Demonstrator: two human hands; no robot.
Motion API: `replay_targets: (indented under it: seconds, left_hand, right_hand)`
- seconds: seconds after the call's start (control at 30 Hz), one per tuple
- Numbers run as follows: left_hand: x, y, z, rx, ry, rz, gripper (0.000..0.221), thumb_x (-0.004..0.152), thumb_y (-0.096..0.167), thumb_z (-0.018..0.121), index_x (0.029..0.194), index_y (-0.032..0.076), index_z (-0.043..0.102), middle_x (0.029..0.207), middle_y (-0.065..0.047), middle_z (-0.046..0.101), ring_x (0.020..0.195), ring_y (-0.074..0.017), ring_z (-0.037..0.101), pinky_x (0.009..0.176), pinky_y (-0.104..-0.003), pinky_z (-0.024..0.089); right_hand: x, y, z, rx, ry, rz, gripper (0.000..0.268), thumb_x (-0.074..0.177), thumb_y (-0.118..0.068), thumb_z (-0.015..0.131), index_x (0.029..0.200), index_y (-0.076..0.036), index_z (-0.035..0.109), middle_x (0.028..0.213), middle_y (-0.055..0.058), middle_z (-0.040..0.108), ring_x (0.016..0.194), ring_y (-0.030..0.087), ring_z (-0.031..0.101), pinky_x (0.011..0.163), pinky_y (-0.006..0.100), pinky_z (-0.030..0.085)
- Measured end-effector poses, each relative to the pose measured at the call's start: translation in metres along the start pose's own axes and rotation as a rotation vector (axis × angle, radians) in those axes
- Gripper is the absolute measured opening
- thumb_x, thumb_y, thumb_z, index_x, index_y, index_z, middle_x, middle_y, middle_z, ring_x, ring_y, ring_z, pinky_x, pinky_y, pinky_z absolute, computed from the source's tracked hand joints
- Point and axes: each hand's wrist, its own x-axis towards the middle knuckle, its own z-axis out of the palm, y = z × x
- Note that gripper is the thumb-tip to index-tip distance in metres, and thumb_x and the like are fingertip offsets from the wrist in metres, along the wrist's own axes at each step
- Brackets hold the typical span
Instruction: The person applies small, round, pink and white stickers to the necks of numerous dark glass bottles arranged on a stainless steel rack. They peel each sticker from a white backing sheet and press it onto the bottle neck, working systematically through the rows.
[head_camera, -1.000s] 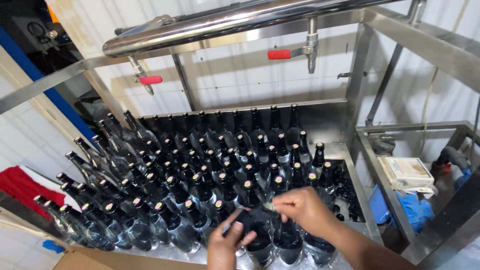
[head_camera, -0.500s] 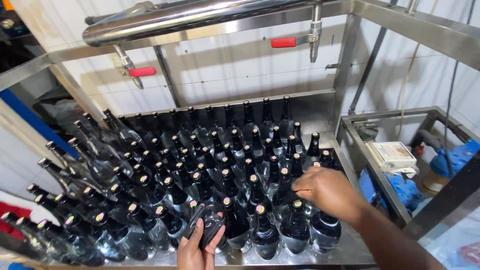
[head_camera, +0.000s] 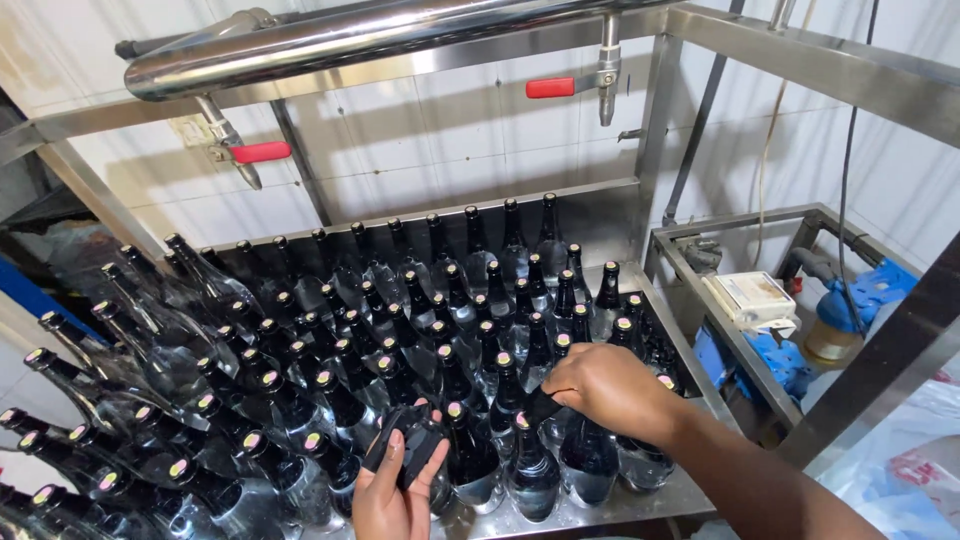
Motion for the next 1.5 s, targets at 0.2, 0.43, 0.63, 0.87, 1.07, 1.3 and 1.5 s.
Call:
replay_targets:
  seconds: [0.2,0.43,0.63,0.87,1.07,1.3,1.5]
  left_hand:
    - [0.019,-0.005,-0.022,-0.006,-0.038,-0.002,0.049,0.107,0.010,0.053,0.147,-0.017,0.058,0.154,-0.036,0.066,0.138,-0.0530,0.066,0.103,-0.057,0.057]
    - [0.008,0.006,-0.014,0.053,0.026,-0.045,0.052,0.104,0.008,0.057,0.154,-0.008,0.057,0.149,-0.035,0.070,0.128,-0.0537,0.069,0.098,-0.060,0.057]
    - [0.003,0.008,-0.008,0.073,-0.022,-0.056,0.050,0.103,0.009,0.058,0.153,0.001,0.054,0.146,-0.035,0.071,0.126,-0.0544,0.070,0.095,-0.062,0.057]
    - [-0.004,0.011,0.001,0.088,-0.037,-0.043,0.049,0.104,0.008,0.056,0.150,-0.011,0.058,0.147,-0.036,0.070,0.128,-0.0547,0.070,0.096,-0.065,0.058]
    - [-0.006,0.002,0.004,0.077,-0.041,-0.046,0.044,0.103,0.007,0.059,0.142,-0.012,0.064,0.141,-0.036,0.074,0.122,-0.0507,0.072,0.095,-0.064,0.059]
    - [0.007,-0.042,-0.006,0.071,-0.226,-0.081,0.054,0.090,-0.003,0.072,0.141,-0.017,0.066,0.138,-0.040,0.073,0.117,-0.0532,0.075,0.082,-0.052,0.067]
    - [0.015,-0.065,-0.006,0.166,-0.241,-0.106,0.034,0.094,-0.001,0.074,0.123,-0.018,0.076,0.115,-0.035,0.080,0.105,-0.0451,0.076,0.094,-0.066,0.068]
  right_hand:
    - [0.021,-0.024,0.006,0.141,-0.077,-0.083,0.020,0.102,-0.022,0.077,0.115,-0.011,0.088,0.123,0.009,0.086,0.111,0.027,0.083,0.096,0.043,0.065]
    - [0.024,-0.037,-0.011,0.054,0.117,-0.341,0.036,0.110,-0.035,0.065,0.137,-0.013,0.072,0.148,0.012,0.055,0.121,0.033,0.057,0.093,0.053,0.050]
    - [0.032,-0.025,0.019,0.100,-0.319,-0.350,0.039,0.094,-0.008,0.085,0.131,-0.014,0.074,0.128,0.010,0.069,0.116,0.033,0.065,0.088,0.050,0.054]
    - [0.020,-0.083,0.006,0.247,-0.499,0.346,0.103,0.099,-0.009,0.081,0.178,-0.027,0.017,0.178,0.016,0.032,0.162,0.035,0.040,0.135,0.055,0.032]
    - [-0.011,-0.058,0.043,0.390,-0.149,0.159,0.151,0.064,-0.113,0.014,0.178,-0.014,0.008,0.180,0.022,0.031,0.159,0.042,0.045,0.125,0.062,0.038]
    - [-0.007,-0.077,0.016,0.583,0.181,0.353,0.057,0.090,-0.040,0.088,0.143,-0.023,0.075,0.146,-0.003,0.071,0.102,0.018,0.081,0.094,0.035,0.065]
    - [0.014,-0.091,0.018,0.923,0.190,0.365,0.021,0.080,-0.006,0.102,0.089,-0.010,0.084,0.082,0.000,0.075,0.075,0.009,0.066,0.069,0.025,0.058]
